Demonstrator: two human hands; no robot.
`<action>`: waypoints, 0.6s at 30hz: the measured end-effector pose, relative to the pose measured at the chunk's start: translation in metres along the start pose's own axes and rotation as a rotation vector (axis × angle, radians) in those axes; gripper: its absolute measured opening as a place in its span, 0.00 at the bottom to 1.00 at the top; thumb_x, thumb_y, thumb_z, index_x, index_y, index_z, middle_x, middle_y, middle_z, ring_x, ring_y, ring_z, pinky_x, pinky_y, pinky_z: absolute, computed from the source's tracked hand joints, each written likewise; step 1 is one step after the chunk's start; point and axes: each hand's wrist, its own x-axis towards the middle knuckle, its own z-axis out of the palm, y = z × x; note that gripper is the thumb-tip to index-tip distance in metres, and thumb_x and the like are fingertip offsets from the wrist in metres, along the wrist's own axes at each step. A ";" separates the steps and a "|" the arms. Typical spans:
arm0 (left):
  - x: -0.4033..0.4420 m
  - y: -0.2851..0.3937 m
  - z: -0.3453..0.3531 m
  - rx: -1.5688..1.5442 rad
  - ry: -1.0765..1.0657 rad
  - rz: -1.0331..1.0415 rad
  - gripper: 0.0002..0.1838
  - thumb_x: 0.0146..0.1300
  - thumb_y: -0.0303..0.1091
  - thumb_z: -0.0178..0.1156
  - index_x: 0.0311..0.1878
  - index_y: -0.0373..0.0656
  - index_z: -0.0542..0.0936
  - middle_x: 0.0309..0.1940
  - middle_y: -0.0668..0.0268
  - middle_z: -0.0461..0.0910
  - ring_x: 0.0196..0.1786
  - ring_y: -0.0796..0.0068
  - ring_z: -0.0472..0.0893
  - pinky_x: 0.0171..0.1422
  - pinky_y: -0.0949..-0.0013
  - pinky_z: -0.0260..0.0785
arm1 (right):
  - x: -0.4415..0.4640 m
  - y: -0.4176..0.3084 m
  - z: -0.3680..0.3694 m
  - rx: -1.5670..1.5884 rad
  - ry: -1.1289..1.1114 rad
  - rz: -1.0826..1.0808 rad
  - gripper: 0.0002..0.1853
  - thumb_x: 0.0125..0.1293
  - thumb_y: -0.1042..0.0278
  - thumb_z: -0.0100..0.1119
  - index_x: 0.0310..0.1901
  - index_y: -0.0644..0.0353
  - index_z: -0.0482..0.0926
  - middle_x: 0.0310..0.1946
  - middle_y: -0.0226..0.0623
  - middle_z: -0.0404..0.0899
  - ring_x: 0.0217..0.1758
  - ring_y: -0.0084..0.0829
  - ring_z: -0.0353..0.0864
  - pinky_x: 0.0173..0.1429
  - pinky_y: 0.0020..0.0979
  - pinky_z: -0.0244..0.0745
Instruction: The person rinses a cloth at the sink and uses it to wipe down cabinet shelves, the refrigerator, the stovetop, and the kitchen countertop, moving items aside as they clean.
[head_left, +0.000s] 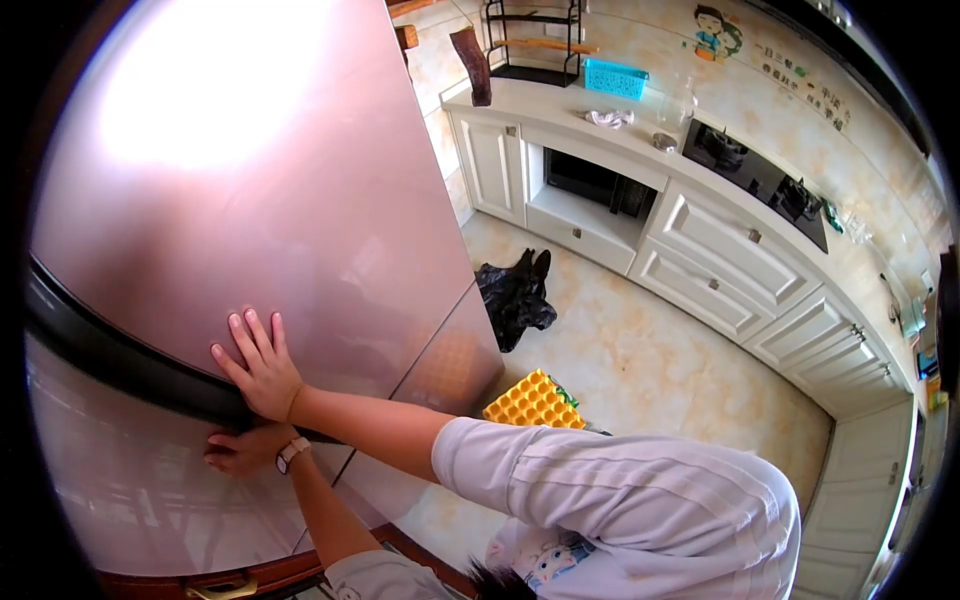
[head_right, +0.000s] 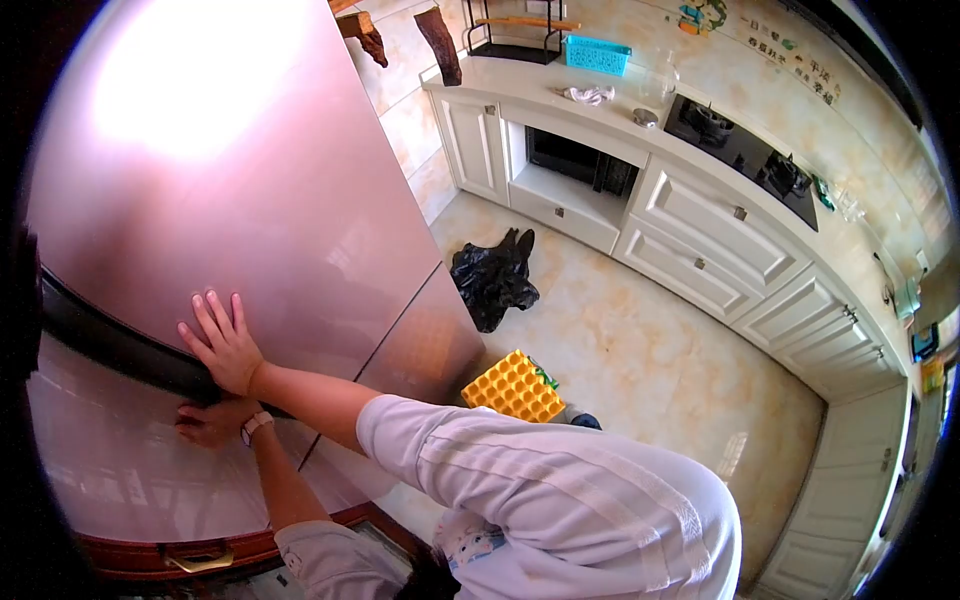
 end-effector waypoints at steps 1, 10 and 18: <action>-0.001 -0.004 0.002 -0.001 0.006 -0.006 0.26 0.70 0.48 0.39 0.56 0.33 0.68 0.61 0.45 0.63 0.65 0.48 0.59 0.67 0.51 0.48 | 0.001 0.002 0.001 0.002 -0.002 -0.008 0.28 0.54 0.68 0.50 0.60 0.56 0.67 0.65 0.59 0.51 0.70 0.60 0.47 0.64 0.68 0.40; -0.001 -0.050 0.017 0.158 0.188 0.249 0.25 0.69 0.46 0.43 0.47 0.28 0.73 0.54 0.42 0.67 0.60 0.48 0.64 0.66 0.52 0.49 | -0.005 0.003 0.001 0.007 -0.101 -0.012 0.30 0.53 0.65 0.52 0.61 0.55 0.65 0.65 0.59 0.52 0.69 0.60 0.48 0.63 0.70 0.39; -0.003 -0.039 0.017 0.306 0.152 0.248 0.25 0.68 0.43 0.45 0.65 0.47 0.58 0.61 0.42 0.62 0.61 0.40 0.64 0.61 0.40 0.55 | -0.048 0.023 0.012 -0.018 -0.149 -0.305 0.10 0.56 0.57 0.50 0.37 0.45 0.78 0.62 0.41 0.60 0.64 0.50 0.56 0.58 0.69 0.48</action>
